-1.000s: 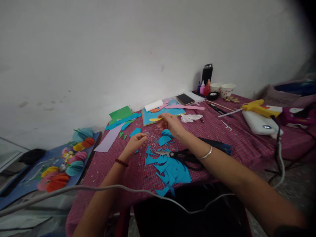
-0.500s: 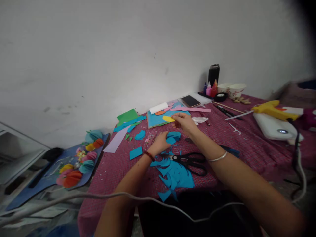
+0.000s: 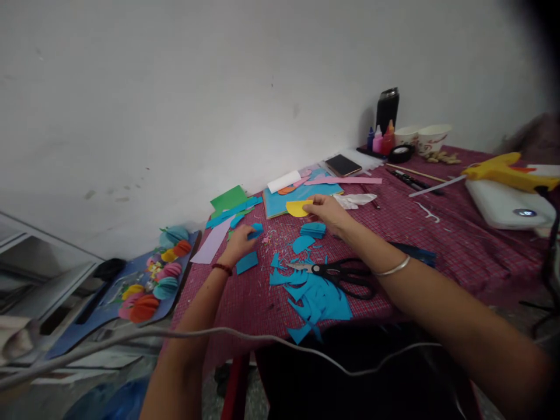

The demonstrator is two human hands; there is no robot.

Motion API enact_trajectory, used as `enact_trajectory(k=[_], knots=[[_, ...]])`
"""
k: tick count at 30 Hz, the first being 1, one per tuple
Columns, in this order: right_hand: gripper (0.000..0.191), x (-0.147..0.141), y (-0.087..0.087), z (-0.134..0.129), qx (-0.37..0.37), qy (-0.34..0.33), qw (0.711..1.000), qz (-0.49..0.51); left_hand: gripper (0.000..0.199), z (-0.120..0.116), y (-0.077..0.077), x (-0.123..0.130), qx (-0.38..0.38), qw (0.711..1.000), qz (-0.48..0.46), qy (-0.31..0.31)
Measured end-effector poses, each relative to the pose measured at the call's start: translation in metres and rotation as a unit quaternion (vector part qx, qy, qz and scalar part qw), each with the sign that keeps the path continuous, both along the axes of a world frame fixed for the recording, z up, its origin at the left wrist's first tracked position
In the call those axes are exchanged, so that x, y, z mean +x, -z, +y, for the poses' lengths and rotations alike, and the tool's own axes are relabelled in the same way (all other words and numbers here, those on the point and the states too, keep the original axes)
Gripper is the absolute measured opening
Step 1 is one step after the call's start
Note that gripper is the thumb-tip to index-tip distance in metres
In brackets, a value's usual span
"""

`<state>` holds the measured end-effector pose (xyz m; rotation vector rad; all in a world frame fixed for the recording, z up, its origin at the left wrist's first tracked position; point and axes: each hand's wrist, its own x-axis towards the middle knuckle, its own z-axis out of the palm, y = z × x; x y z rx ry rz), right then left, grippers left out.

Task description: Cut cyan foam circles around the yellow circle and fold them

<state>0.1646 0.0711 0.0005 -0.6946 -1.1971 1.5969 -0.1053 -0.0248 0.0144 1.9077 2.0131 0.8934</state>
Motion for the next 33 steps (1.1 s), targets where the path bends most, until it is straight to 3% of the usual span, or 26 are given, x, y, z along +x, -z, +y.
enact_trajectory(k=[8, 14, 17, 24, 27, 30, 33], knots=[[0.007, -0.005, 0.006, -0.005, 0.048, -0.041, 0.996, -0.057, 0.041, -0.05, 0.004, -0.032, -0.129, 0.991, -0.032, 0.017], [0.014, -0.009, 0.001, -0.017, 0.033, -0.077, 0.996, -0.015, 0.021, -0.052, 0.007, -0.034, -0.155, 0.986, -0.066, -0.004], [0.013, -0.01, -0.002, -0.023, 0.047, -0.088, 0.995, -0.003, 0.016, -0.06, 0.01, -0.023, -0.116, 0.989, -0.087, -0.011], [0.014, -0.01, -0.013, -0.047, 0.068, -0.142, 0.987, -0.029, 0.009, -0.104, 0.017, 0.017, 0.076, 0.988, -0.136, -0.023], [0.016, -0.02, -0.013, -0.063, 0.15, -0.176, 0.967, -0.11, 0.008, -0.124, 0.021, 0.021, 0.069, 0.982, -0.175, -0.028], [0.015, -0.039, -0.011, -0.084, 0.228, -0.23, 0.928, -0.184, 0.011, -0.144, 0.027, 0.014, 0.057, 0.969, -0.232, -0.057], [0.007, -0.065, -0.011, -0.11, 0.315, -0.236, 0.882, -0.259, 0.011, -0.165, 0.031, 0.003, 0.053, 0.957, -0.273, -0.089]])
